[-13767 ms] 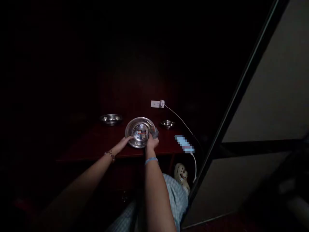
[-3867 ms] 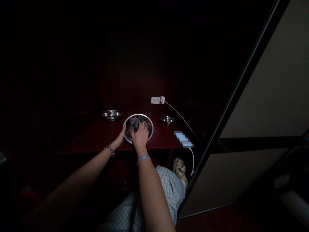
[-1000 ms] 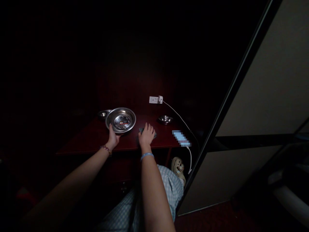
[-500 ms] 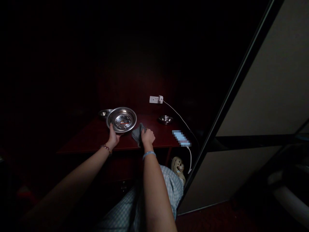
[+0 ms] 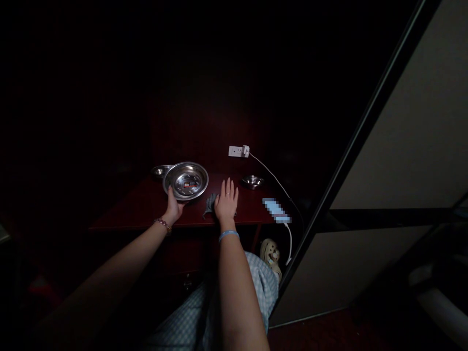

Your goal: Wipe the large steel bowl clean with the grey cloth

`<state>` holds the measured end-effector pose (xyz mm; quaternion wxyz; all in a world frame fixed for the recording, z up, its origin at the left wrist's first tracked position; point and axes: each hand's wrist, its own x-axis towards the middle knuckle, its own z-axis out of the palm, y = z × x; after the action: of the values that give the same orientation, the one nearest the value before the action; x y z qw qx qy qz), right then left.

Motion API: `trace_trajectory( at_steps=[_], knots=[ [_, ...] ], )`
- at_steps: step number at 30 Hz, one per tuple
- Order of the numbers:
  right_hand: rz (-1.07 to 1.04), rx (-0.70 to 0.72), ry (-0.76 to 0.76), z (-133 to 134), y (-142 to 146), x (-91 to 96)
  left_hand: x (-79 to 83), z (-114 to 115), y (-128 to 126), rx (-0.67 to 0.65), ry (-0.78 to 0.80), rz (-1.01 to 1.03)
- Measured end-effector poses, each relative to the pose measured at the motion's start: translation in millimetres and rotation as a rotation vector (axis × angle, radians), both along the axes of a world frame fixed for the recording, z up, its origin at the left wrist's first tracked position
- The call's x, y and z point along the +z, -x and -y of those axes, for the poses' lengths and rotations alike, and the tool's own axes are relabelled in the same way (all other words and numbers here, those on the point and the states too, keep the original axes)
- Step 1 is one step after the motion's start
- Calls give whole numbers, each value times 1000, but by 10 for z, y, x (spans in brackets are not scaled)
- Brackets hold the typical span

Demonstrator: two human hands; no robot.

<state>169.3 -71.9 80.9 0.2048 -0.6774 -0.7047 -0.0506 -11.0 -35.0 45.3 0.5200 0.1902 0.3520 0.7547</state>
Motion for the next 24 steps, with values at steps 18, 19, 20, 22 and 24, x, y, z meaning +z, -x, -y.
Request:
trace_trajectory(
  at_steps=[18, 19, 20, 22, 24],
  knots=[
    [11, 177, 441, -63, 19, -201, -94, -59, 20, 21, -21, -32],
    [16, 172, 426, -56, 26, -195, -97, -62, 21, 21, -23, -32],
    [23, 167, 409, -48, 34, -187, -97, -63, 21, 19, -25, -31],
    [36, 159, 370, -34, 51, -165, -93, -63, 21, 20, -23, -27],
    [40, 158, 341, -26, 57, -138, -88, -61, 23, 28, -13, -23]
  ],
)
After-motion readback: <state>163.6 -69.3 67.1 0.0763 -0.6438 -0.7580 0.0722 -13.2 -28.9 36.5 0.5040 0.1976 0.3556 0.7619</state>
